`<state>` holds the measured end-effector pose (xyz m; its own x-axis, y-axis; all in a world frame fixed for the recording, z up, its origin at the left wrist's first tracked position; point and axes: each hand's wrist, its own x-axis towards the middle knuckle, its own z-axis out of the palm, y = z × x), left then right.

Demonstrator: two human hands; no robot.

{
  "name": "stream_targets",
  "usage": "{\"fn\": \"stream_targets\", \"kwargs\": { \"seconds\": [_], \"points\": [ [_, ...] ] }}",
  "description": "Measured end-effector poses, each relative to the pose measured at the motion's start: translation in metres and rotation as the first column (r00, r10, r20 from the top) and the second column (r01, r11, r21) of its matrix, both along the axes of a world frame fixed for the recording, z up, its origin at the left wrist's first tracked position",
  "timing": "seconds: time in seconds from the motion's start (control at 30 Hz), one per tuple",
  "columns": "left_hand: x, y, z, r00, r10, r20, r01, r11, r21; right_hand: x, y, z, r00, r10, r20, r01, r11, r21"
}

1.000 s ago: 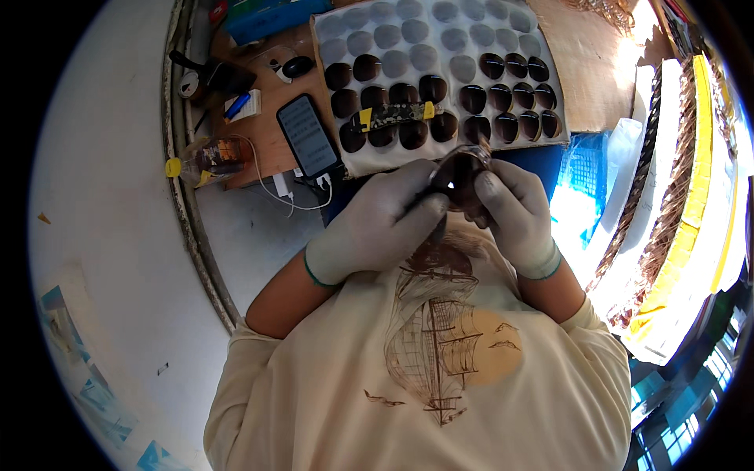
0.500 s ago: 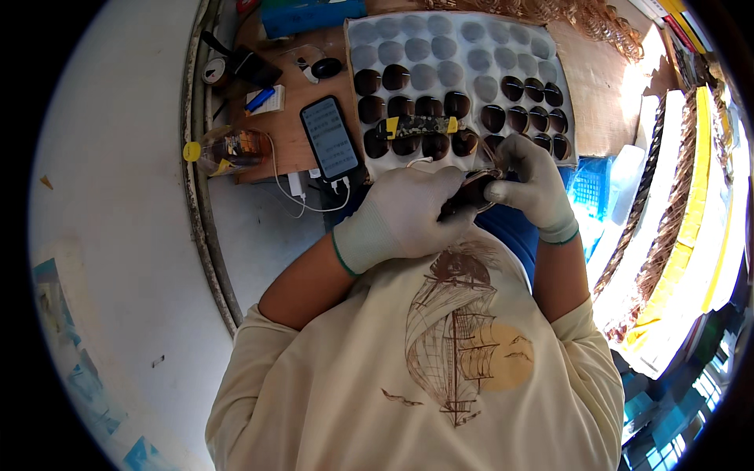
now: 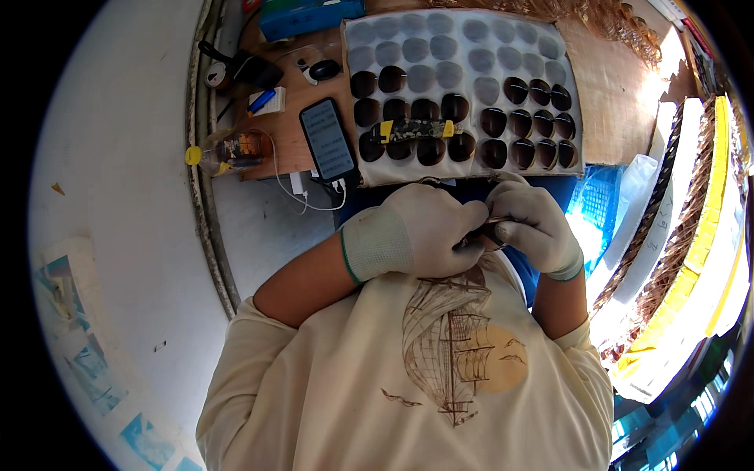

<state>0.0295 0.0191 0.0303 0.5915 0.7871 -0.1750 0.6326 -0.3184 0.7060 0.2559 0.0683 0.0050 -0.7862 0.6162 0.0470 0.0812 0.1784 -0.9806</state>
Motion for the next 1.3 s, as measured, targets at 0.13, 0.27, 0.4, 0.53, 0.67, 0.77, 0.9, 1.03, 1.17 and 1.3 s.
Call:
{"fn": "stream_targets", "kwargs": {
  "seconds": [0.13,0.27,0.4,0.53,0.67,0.77,0.9,1.03,1.17,1.3],
  "points": [
    [0.020,0.019,-0.007,0.992,-0.104,0.077,0.101,0.994,0.038,0.031,0.001,-0.003,0.996,-0.091,-0.018,0.091,0.995,0.036],
    [0.020,0.088,-0.029,0.802,0.263,0.537,-0.150,0.958,-0.245,0.072,0.005,0.001,0.925,-0.375,0.057,0.378,0.922,-0.083],
    [0.046,0.172,-0.110,0.949,0.315,-0.020,-0.297,0.912,0.281,0.085,0.009,0.005,0.738,-0.668,0.099,0.664,0.691,-0.285],
    [0.088,0.185,-0.122,0.862,0.308,-0.402,-0.243,0.948,0.206,0.066,0.006,0.011,0.617,-0.787,0.008,0.781,0.610,-0.133],
    [0.097,0.186,-0.125,0.842,0.394,-0.368,-0.361,0.919,0.159,0.059,-0.003,-0.009,0.645,-0.764,-0.016,0.747,0.634,-0.199],
    [0.095,0.180,-0.133,0.834,0.525,-0.168,-0.507,0.850,0.140,0.048,0.001,-0.006,0.666,-0.743,0.062,0.741,0.651,-0.163],
    [0.069,0.141,-0.121,0.830,0.534,0.160,-0.555,0.820,0.141,0.030,0.033,-0.011,0.700,-0.715,0.010,0.712,0.695,-0.101],
    [0.033,0.082,-0.084,0.815,0.431,0.387,-0.518,0.841,0.156,0.021,0.056,-0.034,0.803,-0.594,0.041,0.578,0.794,0.186],
    [0.002,0.040,-0.046,0.688,0.486,0.539,-0.464,0.865,-0.188,-0.007,0.041,-0.021,0.876,-0.455,0.161,0.384,0.858,0.340],
    [-0.016,0.012,-0.051,0.245,0.757,0.605,-0.093,0.640,-0.763,-0.027,0.003,-0.014,0.921,-0.347,0.177,0.335,0.937,0.096]
  ]
}}
